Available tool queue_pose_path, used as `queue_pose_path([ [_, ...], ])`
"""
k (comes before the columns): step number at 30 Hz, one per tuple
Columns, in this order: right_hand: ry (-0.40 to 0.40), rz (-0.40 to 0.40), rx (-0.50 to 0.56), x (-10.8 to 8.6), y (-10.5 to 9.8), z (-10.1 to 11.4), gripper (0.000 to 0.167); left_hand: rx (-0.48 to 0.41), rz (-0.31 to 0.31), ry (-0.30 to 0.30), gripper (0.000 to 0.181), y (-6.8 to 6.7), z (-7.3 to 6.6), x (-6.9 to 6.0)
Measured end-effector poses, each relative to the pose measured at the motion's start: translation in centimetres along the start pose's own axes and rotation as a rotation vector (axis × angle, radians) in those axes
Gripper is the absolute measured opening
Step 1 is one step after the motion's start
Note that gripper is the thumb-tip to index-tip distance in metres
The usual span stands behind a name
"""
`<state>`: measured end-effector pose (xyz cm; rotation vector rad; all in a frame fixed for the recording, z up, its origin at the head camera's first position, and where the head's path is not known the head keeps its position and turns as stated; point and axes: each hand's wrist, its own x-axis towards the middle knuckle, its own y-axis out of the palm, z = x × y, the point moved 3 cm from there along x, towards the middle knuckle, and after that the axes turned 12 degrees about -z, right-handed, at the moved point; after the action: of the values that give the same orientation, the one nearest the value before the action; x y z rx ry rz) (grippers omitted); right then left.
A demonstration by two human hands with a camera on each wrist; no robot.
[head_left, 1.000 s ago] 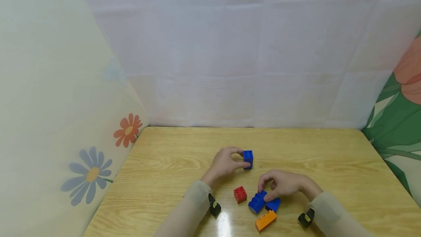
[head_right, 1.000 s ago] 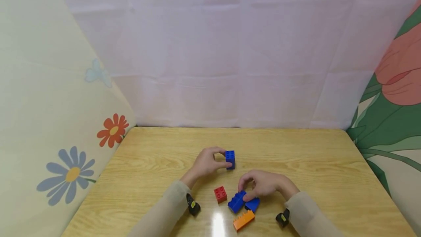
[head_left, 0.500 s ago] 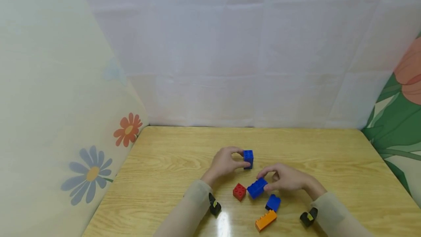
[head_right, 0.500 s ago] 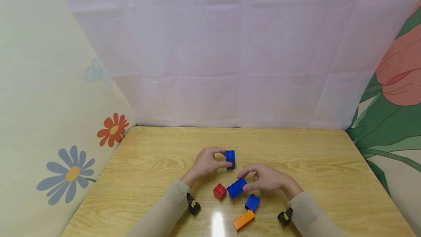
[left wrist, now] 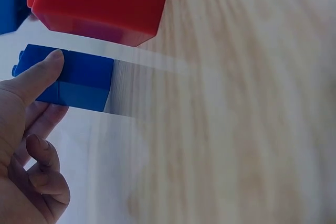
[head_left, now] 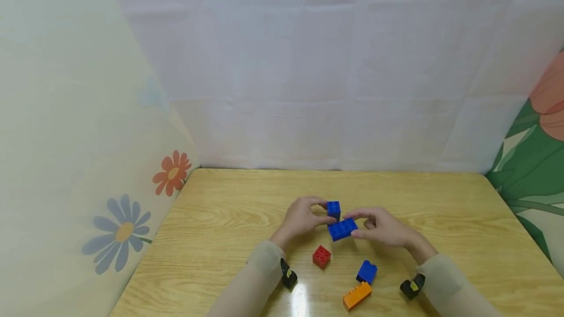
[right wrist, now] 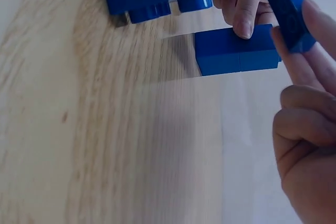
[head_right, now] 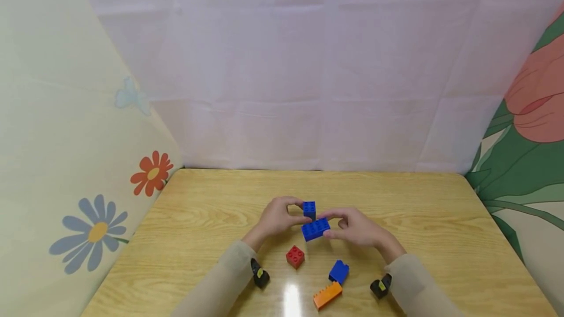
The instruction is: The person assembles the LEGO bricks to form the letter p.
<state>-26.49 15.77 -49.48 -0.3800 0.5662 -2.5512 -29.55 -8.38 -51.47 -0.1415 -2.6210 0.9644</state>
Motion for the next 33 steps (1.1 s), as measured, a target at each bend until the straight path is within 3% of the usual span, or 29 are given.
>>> queue_pose_path([
  [6,-0.043,-0.103,0.000,0.6,-0.2,0.2,0.041,0.010,-0.008,-0.023,0.032,0.0,0.0,-0.1],
  [20,-0.006,-0.318,-0.030,2.6,-0.5,0.3,0.045,-0.016,-0.003,-0.020,0.037,0.1,0.0,-0.3],
  [33,0.043,-0.326,-0.018,3.0,-0.6,-0.6,0.042,0.011,0.008,-0.015,0.044,-0.1,-0.4,-0.2],
])
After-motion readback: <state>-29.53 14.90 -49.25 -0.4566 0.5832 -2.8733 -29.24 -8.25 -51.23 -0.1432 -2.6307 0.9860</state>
